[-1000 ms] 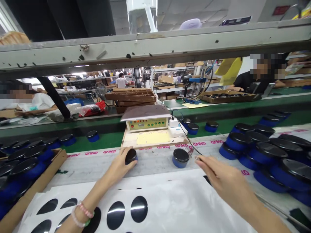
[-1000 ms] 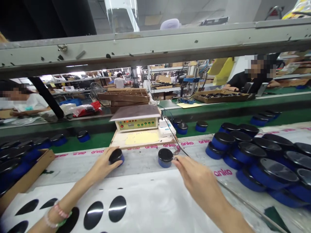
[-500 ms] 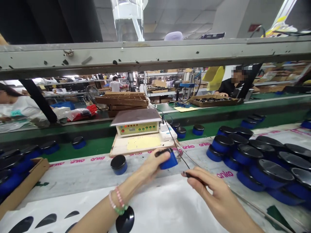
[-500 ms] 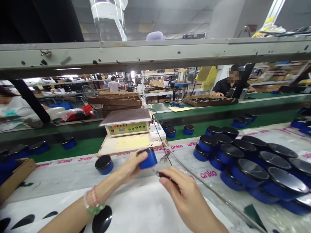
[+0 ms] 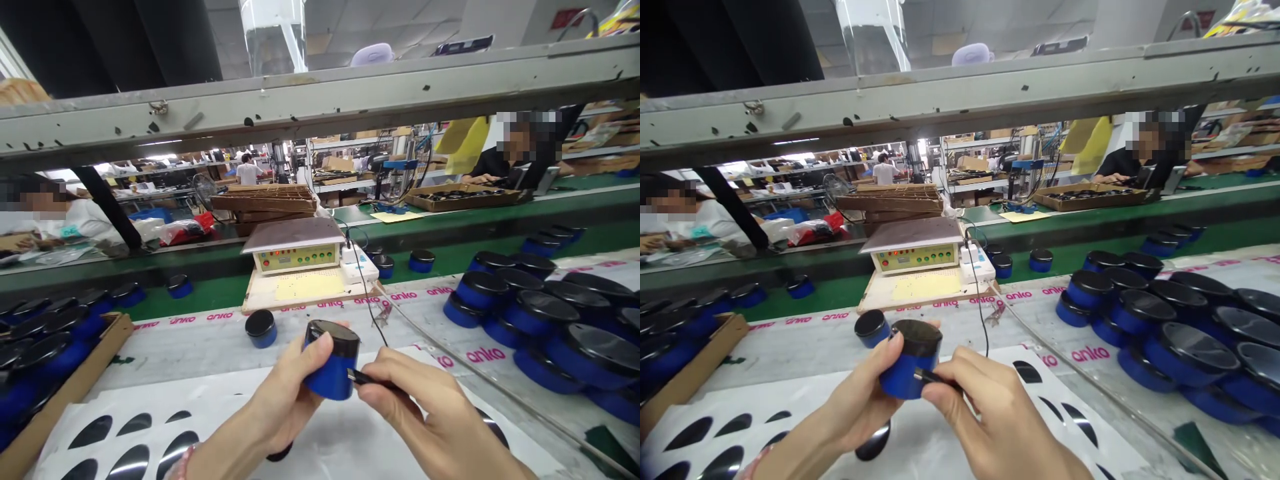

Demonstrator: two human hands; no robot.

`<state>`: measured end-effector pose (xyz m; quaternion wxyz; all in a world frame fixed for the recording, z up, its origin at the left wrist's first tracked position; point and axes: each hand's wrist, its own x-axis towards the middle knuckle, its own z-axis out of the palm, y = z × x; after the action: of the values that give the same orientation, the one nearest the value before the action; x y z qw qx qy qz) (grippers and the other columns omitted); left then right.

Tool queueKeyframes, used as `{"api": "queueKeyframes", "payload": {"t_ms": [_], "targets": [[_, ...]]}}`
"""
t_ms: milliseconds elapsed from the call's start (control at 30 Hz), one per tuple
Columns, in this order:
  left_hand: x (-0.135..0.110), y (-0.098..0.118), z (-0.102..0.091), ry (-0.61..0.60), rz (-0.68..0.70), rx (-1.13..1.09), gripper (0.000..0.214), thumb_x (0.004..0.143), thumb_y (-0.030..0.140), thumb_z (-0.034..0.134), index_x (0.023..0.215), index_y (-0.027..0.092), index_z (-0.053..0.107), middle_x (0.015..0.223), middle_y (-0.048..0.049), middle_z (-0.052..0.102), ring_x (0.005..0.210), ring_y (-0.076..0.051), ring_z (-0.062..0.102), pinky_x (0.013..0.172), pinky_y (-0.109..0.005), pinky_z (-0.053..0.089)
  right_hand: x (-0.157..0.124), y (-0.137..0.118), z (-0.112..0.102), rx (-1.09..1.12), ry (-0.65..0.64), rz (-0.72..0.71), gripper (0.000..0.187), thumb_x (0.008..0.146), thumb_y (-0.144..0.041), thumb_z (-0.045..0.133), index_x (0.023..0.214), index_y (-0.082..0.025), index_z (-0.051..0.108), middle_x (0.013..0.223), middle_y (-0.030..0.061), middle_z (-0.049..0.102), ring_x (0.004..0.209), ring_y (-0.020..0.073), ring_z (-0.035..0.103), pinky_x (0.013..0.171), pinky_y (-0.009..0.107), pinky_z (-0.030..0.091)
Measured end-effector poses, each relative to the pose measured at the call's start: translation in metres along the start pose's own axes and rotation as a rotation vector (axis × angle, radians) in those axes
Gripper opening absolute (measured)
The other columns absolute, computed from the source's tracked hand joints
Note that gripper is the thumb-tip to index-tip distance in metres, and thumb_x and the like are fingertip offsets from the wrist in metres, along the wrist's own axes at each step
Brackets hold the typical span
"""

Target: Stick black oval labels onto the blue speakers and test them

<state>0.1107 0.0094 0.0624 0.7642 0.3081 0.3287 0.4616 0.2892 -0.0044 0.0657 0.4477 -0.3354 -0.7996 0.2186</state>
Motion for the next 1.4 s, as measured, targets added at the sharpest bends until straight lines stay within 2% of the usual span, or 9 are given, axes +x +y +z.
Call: {"api": "queueKeyframes", "payload": {"t_ms": [200,333,533,667,800,967,1100,1200,1400], "targets": [[-0.006,-0.001,0.0,0.016,-0.023,0.061,0.06,0.074,0.068,0.06,0.115,0.023,0.061,0.103,-0.0065,0.068,0.093,-0.021,0.062,0.077,-0.028,0.046,0.0,-0.013,-0.002,-0.155,0.018,-0.053,0.024,0.095,-0.024,0.049,0.071,-0.022,0.051,0.06,-0.0038,0.053,0.051,0.0097,0.051,0.049,0.021,0.041],[-0.011,0.002,0.0,-0.016,0.102,0.214,0.07,0.073,0.068,0.061,0.125,0.023,0.051,0.102,-0.0077,0.066,0.092,-0.023,0.061,0.084,-0.035,0.044,-0.001,-0.019,-0.004,-0.217,-0.034,-0.073,0.026,0.096,-0.025,0.047,0.07,-0.023,0.048,0.06,-0.0048,0.053,0.051,0.0093,0.052,0.05,0.02,0.041],[-0.017,0.005,-0.001,0.06,0.294,0.543,0.068,0.072,0.069,0.06,0.121,0.023,0.049,0.099,-0.0051,0.062,0.088,-0.02,0.057,0.084,-0.032,0.042,-0.005,-0.022,-0.005,-0.356,-0.039,-0.073,0.029,0.095,-0.026,0.049,0.067,-0.022,0.043,0.057,-0.0061,0.048,0.049,0.008,0.05,0.048,0.019,0.039],[-0.021,0.0,-0.005,0.176,0.544,0.858,0.062,0.076,0.066,0.059,0.122,0.027,0.046,0.112,-0.0049,0.055,0.103,-0.023,0.053,0.091,-0.034,0.041,-0.009,-0.023,0.0,-0.426,-0.025,-0.076,0.03,0.096,-0.023,0.044,0.066,-0.022,0.046,0.057,-0.004,0.05,0.049,0.0106,0.051,0.048,0.024,0.037],[-0.022,-0.005,-0.011,0.199,0.875,1.176,0.059,0.081,0.062,0.055,0.128,0.031,0.037,0.123,-0.0066,0.043,0.115,-0.025,0.047,0.095,-0.036,0.042,-0.012,-0.02,0.008,-0.394,0.022,-0.053,0.03,0.097,-0.021,0.042,0.067,-0.021,0.046,0.059,-0.0028,0.052,0.052,0.0114,0.052,0.05,0.024,0.037],[-0.021,-0.003,-0.015,0.177,1.135,1.507,0.065,0.086,0.06,0.047,0.133,0.017,0.031,0.119,-0.0125,0.039,0.116,-0.022,0.044,0.095,-0.031,0.044,-0.011,-0.008,0.012,-0.152,-0.031,0.04,0.02,0.095,-0.017,0.045,0.078,-0.022,0.052,0.067,-0.0038,0.055,0.058,0.0094,0.055,0.054,0.018,0.042],[-0.024,0.006,-0.011,0.059,1.415,1.784,0.059,0.089,0.048,0.053,0.129,0.006,0.042,0.115,-0.014,0.043,0.114,-0.023,0.046,0.098,-0.034,0.043,-0.012,0.004,0.012,-0.029,-0.09,0.066,0.02,0.093,-0.012,0.046,0.101,-0.029,0.054,0.085,-0.0039,0.06,0.076,0.0086,0.06,0.068,0.014,0.047],[-0.031,0.01,-0.003,0.02,1.668,1.827,0.03,0.085,0.024,0.065,0.114,0.017,0.058,0.109,-0.0067,0.048,0.115,-0.022,0.048,0.104,-0.039,0.039,-0.014,0.008,0.015,-0.019,-0.054,-0.026,0.021,0.093,-0.011,0.044,0.103,-0.028,0.051,0.089,-0.0018,0.058,0.081,0.0104,0.06,0.073,0.016,0.049],[-0.04,0.011,0.011,-0.019,1.68,1.852,0.017,0.082,0.013,0.062,0.09,0.028,0.067,0.071,0.0024,0.036,0.114,-0.022,0.052,0.111,-0.043,0.037,-0.013,0.002,0.017,-0.09,0.047,-0.123,0.018,0.091,-0.008,0.044,0.096,-0.025,0.047,0.08,-0.0011,0.058,0.07,0.0118,0.061,0.068,0.016,0.051]]}}
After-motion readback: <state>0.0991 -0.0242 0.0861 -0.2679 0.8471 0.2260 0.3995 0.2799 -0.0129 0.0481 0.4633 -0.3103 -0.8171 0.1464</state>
